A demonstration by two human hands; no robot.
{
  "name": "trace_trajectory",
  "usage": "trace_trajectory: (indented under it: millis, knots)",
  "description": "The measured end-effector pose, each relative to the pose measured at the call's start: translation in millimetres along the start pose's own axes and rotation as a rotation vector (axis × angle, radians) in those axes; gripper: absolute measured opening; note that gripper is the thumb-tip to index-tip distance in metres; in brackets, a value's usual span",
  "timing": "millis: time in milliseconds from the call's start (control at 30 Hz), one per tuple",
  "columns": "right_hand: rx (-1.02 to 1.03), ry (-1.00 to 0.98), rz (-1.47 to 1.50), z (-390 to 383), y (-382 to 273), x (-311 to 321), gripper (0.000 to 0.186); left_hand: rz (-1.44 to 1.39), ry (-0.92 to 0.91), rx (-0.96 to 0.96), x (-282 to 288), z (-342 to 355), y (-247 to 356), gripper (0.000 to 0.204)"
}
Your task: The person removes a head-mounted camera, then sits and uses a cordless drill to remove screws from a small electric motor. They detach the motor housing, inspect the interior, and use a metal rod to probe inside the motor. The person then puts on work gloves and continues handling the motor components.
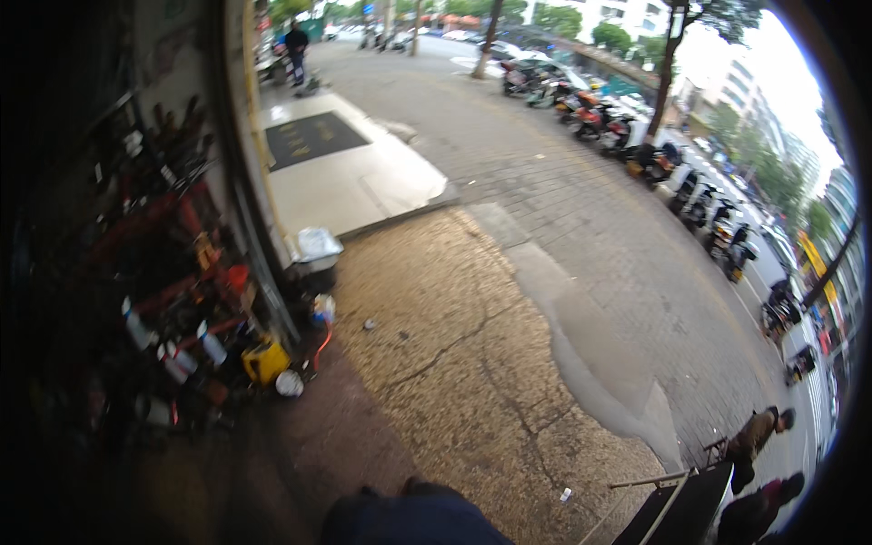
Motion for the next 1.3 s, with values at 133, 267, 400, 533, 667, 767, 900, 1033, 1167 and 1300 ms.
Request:
trace_trajectory:
  millis: [133, 267, 400, 533, 667, 767, 900, 1033, 1167, 1300]
  knots:
    - [-0.010, -0.020, -0.014, -4.8, -3.8, -0.5, 0.040, -0.059, 0.135, 0.138, 52.0, -49.2, -53.0, 0.021]
    - [-0.030, -0.063, -0.045, -10.1, -10.8, -2.3, 0.039, -0.144, 0.289, 0.282, 87.9, -109.3, -106.4, 0.023]
    - [-0.057, -0.129, -0.086, -11.3, -18.8, -3.4, 0.038, -0.245, 0.431, 0.445, 102.3, -169.1, -159.1, 0.024]
    - [-0.091, -0.207, -0.148, -10.8, -26.8, -6.0, 0.037, -0.370, 0.549, 0.595, 96.8, -215.8, -207.8, 0.025]
    - [-0.136, -0.286, -0.210, -8.6, -31.2, -10.2, 0.037, -0.490, 0.625, 0.737, 74.8, -253.7, -254.4, 0.026]
    - [-0.167, -0.328, -0.245, -9.0, -34.0, -11.2, 0.036, -0.567, 0.654, 0.810, 56.2, -271.7, -278.6, 0.027]
    - [-0.182, -0.361, -0.293, -7.7, -37.6, -8.5, 0.035, -0.645, 0.684, 0.844, 36.4, -284.2, -298.2, 0.028]
    - [-0.184, -0.384, -0.346, -4.7, -41.2, -4.3, 0.034, -0.710, 0.710, 0.827, 23.6, -289.0, -314.4, 0.030]
    - [-0.182, -0.404, -0.402, -2.3, -45.2, -0.1, 0.034, -0.748, 0.751, 0.804, 17.9, -288.8, -335.7, 0.031]
    - [-0.193, -0.439, -0.464, -1.2, -47.3, 4.0, 0.033, -0.777, 0.799, 0.809, 17.3, -292.3, -363.6, 0.032]
Point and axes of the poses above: each hand's wrist, its own z-axis towards the middle knuckle, its own x-axis out of the back of the hand, y = z × x, the point moved 2 cm from there along z, towards the middle knuckle, and after that the axes turned 3 degrees about y, right-handed, at the moved point
